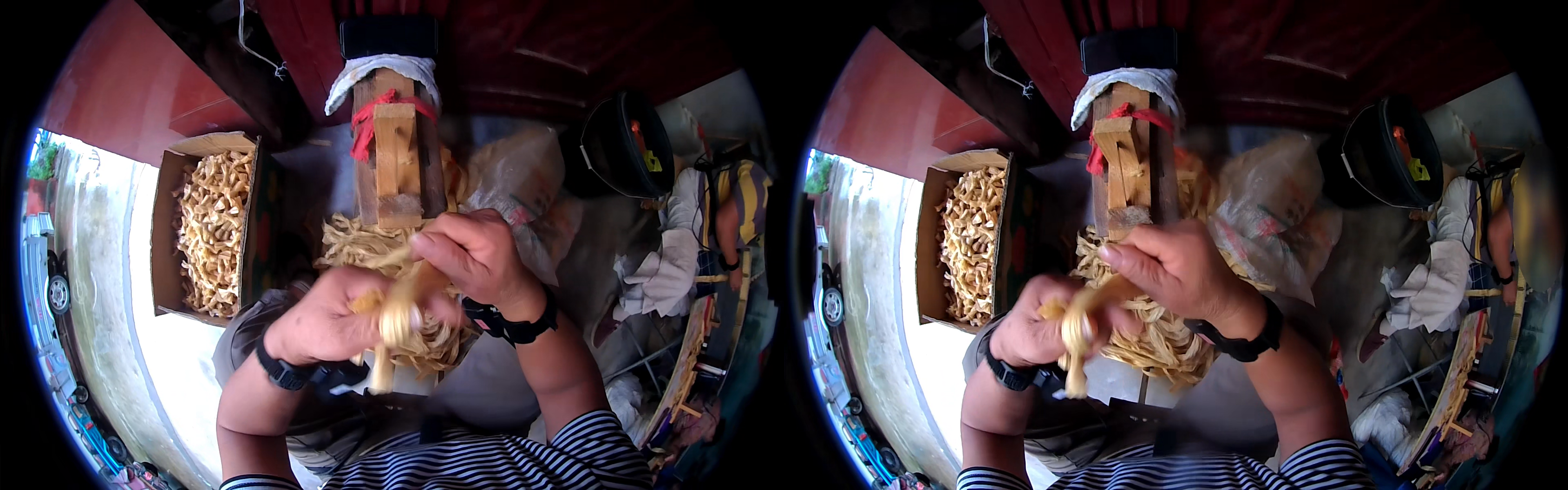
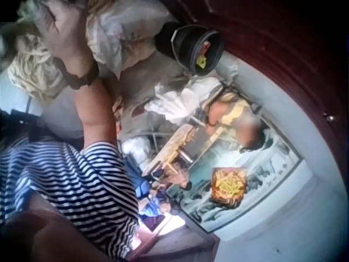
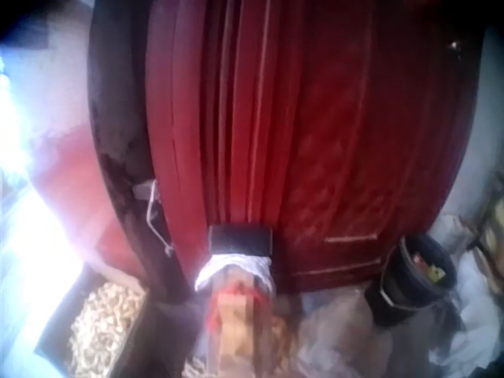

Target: The person uses a wooden stripping tool to split pieces of dried material into thin strands by hand and places the processed strands into a cardboard box.

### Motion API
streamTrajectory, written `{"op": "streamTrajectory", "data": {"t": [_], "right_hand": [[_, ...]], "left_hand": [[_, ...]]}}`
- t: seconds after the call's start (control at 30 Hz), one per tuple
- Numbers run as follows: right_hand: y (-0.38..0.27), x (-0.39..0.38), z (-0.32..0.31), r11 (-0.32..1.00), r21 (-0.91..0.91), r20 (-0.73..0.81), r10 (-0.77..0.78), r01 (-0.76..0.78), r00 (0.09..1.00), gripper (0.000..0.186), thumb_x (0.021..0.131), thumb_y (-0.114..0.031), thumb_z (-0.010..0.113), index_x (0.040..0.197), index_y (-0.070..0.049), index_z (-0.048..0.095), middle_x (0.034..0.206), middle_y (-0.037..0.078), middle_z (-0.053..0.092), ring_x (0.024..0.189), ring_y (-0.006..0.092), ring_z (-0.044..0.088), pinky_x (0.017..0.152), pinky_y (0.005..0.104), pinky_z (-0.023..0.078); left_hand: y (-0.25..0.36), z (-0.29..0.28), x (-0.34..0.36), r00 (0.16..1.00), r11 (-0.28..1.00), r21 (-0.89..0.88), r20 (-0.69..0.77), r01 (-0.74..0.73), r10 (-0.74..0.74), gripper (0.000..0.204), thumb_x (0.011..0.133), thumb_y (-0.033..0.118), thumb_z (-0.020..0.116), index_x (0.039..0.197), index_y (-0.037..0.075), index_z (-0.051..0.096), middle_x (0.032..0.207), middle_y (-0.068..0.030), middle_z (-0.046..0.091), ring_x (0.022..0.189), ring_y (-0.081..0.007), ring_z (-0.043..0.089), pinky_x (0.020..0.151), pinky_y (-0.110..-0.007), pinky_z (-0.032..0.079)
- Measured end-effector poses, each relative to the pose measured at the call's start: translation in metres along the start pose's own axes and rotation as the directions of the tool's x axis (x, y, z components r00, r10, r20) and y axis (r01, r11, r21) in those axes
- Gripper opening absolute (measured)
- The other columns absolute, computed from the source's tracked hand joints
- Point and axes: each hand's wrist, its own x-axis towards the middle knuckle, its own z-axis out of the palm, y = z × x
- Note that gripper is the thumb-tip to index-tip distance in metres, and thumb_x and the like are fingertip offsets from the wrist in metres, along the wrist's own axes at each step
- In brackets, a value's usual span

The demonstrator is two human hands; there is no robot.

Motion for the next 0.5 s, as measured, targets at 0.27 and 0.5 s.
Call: {"op": "streamTrajectory", "data": {"t": [0.27,0.5], "right_hand": [[0.017,-0.024,0.032,-0.153,0.753,0.635,0.426,-0.640,0.644,0.015,0.091,-0.002,0.049,0.099,0.001,0.061,0.070,0.002,0.053,0.052,0.0069,0.043,0.047,0.0179,0.032],[-0.001,-0.014,0.035,0.754,0.510,0.053,0.452,-0.414,0.890,0.022,0.094,-0.021,0.059,0.097,0.000,0.065,0.076,0.005,0.066,0.057,0.0092,0.057,0.051,0.0238,0.044]], "left_hand": [[-0.012,-0.013,0.013,0.727,-0.065,0.979,0.188,-0.195,0.661,0.029,0.063,0.009,0.074,0.091,0.009,0.069,0.080,-0.0051,0.060,0.065,-0.0228,0.061,0.054,-0.031,0.050],[-0.013,-0.017,0.011,0.696,0.326,0.939,-0.163,-0.107,0.699,0.027,0.063,-0.001,0.072,0.089,0.004,0.068,0.105,-0.0121,0.064,0.083,-0.0292,0.067,0.067,-0.032,0.055]]}}
